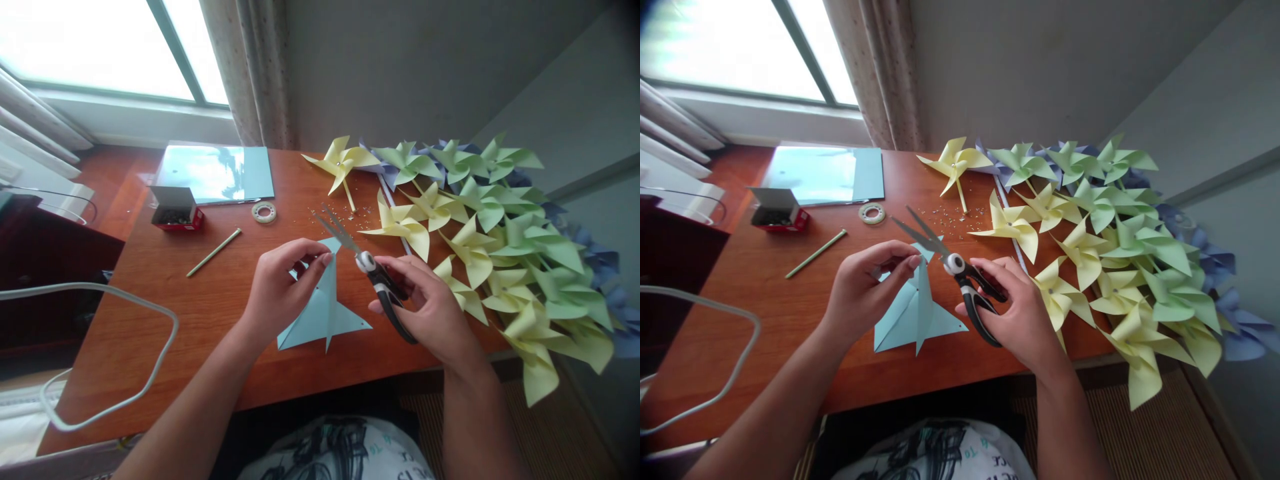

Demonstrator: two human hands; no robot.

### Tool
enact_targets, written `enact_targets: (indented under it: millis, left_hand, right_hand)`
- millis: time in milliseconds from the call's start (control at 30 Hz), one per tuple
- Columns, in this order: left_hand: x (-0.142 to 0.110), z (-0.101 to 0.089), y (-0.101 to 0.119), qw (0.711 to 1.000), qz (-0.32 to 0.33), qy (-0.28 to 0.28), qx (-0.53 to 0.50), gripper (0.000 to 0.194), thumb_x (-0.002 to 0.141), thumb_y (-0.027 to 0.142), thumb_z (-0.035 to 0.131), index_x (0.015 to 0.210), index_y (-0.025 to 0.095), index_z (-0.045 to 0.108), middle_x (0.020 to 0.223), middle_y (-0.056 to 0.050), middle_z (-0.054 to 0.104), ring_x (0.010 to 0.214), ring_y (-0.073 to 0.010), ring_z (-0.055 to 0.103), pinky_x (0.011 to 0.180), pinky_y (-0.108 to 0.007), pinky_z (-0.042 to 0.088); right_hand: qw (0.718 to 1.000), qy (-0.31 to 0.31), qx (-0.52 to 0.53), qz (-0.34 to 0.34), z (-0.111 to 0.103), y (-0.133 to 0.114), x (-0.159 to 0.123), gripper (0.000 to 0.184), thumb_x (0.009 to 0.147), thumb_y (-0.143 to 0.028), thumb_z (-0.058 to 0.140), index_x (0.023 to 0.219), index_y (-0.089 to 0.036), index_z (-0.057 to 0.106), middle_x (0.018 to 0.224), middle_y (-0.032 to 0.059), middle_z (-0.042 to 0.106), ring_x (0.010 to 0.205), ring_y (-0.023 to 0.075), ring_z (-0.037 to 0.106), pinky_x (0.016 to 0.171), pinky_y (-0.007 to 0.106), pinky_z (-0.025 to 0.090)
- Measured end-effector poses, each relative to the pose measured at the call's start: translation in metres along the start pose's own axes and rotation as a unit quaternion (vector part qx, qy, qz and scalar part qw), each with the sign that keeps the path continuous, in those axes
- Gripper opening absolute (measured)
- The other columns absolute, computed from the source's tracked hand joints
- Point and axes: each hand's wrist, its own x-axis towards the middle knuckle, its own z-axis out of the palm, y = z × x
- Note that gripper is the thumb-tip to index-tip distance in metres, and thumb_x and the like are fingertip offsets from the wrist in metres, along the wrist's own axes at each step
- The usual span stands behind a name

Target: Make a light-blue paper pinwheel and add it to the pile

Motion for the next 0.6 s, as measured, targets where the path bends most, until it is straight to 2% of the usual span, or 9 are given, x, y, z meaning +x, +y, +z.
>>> enact_targets:
  millis: [133, 400, 600]
  left_hand:
    - [-0.0001, -0.0011, -0.0008, 1.000, 0.007, -0.008, 0.007, 0.011, 0.091, 0.024, 0.067, 0.089, 0.017, 0.075, 0.072, -0.003, 0.070, 0.063, -0.0139, 0.061, 0.060, -0.025, 0.050]
    - [0.0007, -0.0017, 0.0030, 1.000, 0.018, -0.012, -0.008, 0.014, 0.087, 0.010, 0.062, 0.087, 0.018, 0.073, 0.082, -0.004, 0.076, 0.068, -0.0145, 0.065, 0.062, -0.025, 0.052]
    - [0.0013, -0.0019, 0.0045, 1.000, 0.019, -0.013, -0.003, 0.015, 0.086, 0.008, 0.061, 0.085, 0.018, 0.073, 0.082, -0.004, 0.077, 0.067, -0.0138, 0.065, 0.063, -0.025, 0.051]
  right_hand:
    - [0.998, -0.028, -0.052, -0.020, 0.0004, -0.0088, -0.0002, 0.052, 0.080, -0.031, 0.083, 0.129, -0.029, 0.066, 0.109, 0.0034, 0.063, 0.090, 0.0181, 0.064, 0.083, 0.032, 0.058]
    - [0.995, -0.029, -0.079, -0.056, -0.0012, -0.0099, -0.0029, 0.053, 0.082, -0.029, 0.079, 0.132, -0.029, 0.063, 0.114, 0.0064, 0.062, 0.099, 0.0218, 0.065, 0.087, 0.036, 0.059]
    - [0.993, -0.025, -0.095, -0.059, -0.0023, -0.0127, -0.0018, 0.054, 0.081, -0.027, 0.080, 0.132, -0.028, 0.063, 0.113, 0.0050, 0.063, 0.096, 0.0202, 0.066, 0.086, 0.034, 0.058]
